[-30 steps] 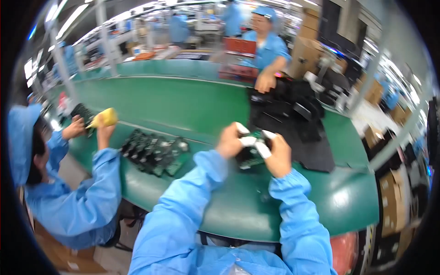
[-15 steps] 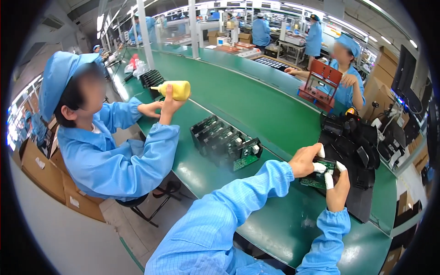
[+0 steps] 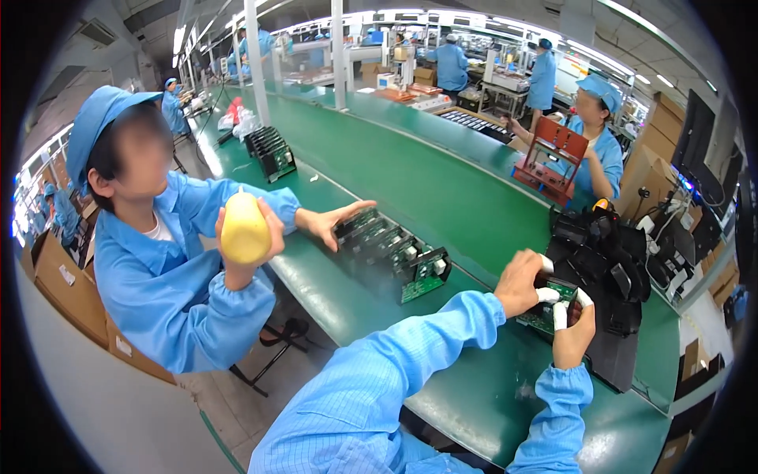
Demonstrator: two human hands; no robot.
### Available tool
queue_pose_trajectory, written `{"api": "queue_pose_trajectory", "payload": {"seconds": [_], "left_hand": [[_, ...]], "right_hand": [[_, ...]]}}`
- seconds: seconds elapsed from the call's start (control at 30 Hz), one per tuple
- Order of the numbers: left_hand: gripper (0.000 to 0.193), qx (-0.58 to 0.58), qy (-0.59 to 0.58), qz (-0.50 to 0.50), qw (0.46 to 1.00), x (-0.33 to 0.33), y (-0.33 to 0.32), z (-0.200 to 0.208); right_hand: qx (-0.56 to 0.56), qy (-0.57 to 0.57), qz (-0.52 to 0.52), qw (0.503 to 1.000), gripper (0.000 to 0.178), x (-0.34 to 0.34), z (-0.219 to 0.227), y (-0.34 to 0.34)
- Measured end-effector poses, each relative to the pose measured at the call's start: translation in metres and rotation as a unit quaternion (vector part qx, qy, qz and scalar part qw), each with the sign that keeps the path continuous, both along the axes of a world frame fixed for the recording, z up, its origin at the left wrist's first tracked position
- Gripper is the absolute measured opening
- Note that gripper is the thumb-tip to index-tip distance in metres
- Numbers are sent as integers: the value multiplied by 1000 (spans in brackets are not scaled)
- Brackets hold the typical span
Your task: The person assembles printed circuit boards into plastic enclosures by hand.
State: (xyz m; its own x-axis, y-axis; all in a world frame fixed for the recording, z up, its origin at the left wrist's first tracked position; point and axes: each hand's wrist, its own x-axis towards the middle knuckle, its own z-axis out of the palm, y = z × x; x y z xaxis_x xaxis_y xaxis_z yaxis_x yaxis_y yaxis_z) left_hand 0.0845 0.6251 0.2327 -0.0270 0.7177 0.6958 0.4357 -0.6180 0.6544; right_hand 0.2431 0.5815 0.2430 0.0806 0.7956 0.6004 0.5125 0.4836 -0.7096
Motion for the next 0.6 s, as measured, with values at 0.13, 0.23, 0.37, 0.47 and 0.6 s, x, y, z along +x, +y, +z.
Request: {"api": "queue_pose_trajectory", "payload": {"seconds": [0.13,0.23,0.37,0.47,0.6], "left_hand": [[43,91,-60,22,994,15,-14,20],[48,144,-26,93,985,8,-22,28],[60,-249,-369,-337,830,6,-37,31],[47,-267,-379,-354,812,0,-5,5],[41,-315,-439,-421,728,-9,-5,13]], "right_hand": [[135,-66,-115,982,41,-4,11,-11],[184,-45,-148,971,40,-4,8,-2],[216,-94,-99,967,54,-28,10,-9],[162,-64,33,984,58,-33,11,-20],[169,-41,-81,981,54,1,25,-10]]}}
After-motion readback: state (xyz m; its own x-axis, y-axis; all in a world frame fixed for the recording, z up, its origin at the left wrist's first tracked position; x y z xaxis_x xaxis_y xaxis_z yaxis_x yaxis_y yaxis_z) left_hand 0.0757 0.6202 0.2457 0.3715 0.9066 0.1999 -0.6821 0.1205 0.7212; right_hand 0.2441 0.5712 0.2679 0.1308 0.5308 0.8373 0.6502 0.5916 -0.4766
